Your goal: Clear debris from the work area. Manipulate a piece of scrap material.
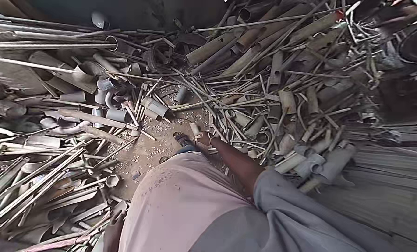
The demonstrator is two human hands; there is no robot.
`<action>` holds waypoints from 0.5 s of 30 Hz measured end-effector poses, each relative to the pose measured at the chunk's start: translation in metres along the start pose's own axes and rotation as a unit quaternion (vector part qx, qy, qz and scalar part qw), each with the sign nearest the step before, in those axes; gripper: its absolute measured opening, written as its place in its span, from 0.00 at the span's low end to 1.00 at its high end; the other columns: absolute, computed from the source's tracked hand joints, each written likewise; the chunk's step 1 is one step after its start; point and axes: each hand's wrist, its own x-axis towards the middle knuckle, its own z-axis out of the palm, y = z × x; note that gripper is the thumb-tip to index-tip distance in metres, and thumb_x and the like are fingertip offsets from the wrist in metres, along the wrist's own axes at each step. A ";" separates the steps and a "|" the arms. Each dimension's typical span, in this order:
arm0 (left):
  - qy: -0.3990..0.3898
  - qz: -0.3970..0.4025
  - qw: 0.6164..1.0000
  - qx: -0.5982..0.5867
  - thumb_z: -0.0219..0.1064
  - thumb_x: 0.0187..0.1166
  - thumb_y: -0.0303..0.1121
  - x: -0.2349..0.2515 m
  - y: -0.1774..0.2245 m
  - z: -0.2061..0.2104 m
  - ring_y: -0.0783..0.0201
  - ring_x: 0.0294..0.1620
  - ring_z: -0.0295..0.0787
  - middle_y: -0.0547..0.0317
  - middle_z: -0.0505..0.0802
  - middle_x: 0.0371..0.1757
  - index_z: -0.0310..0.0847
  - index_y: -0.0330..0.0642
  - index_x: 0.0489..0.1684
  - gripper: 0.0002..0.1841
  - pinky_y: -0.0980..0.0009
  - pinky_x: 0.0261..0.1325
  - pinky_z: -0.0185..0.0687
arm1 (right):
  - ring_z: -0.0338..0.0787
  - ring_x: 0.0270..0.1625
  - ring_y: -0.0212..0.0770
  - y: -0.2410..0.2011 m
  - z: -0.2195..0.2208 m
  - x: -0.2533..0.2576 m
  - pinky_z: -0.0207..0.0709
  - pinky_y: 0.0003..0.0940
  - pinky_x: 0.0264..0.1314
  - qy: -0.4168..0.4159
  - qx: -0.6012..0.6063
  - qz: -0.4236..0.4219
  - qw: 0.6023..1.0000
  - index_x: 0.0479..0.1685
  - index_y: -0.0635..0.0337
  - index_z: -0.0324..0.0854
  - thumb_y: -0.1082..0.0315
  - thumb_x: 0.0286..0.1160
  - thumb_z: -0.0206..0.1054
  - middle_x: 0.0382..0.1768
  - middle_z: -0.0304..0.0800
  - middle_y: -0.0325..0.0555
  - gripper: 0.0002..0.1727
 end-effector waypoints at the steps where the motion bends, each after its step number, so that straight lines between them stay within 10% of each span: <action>1: -0.006 0.042 0.999 -0.022 0.60 0.91 0.40 0.005 0.007 -0.006 0.41 0.64 0.88 0.33 0.87 0.69 0.70 0.34 0.81 0.25 0.42 0.63 0.84 | 0.81 0.77 0.56 0.021 0.003 -0.008 0.68 0.54 0.83 -0.003 -0.009 0.032 0.999 0.78 0.63 0.76 0.58 0.85 0.65 0.74 0.82 0.62 0.27; 3: 0.022 0.129 0.991 -0.016 0.59 0.91 0.42 0.010 0.031 -0.013 0.43 0.55 0.92 0.30 0.89 0.63 0.73 0.31 0.78 0.25 0.46 0.51 0.88 | 0.80 0.78 0.59 0.052 0.005 -0.028 0.67 0.57 0.83 -0.001 -0.027 0.095 0.995 0.77 0.64 0.76 0.56 0.84 0.65 0.74 0.81 0.65 0.28; 7: 0.016 0.093 0.994 0.046 0.58 0.92 0.35 -0.008 0.115 -0.014 0.46 0.64 0.87 0.32 0.85 0.71 0.72 0.32 0.79 0.22 0.49 0.70 0.78 | 0.78 0.80 0.58 0.090 0.009 -0.056 0.66 0.56 0.84 0.039 0.019 0.173 0.984 0.80 0.63 0.74 0.56 0.84 0.66 0.76 0.79 0.64 0.30; 15: -0.062 0.060 0.989 0.120 0.60 0.91 0.39 0.051 0.104 0.004 0.41 0.61 0.90 0.35 0.89 0.66 0.76 0.36 0.77 0.22 0.42 0.63 0.83 | 0.84 0.72 0.55 0.076 0.014 -0.044 0.73 0.47 0.79 0.097 0.190 0.076 0.974 0.79 0.69 0.72 0.65 0.85 0.66 0.73 0.80 0.67 0.27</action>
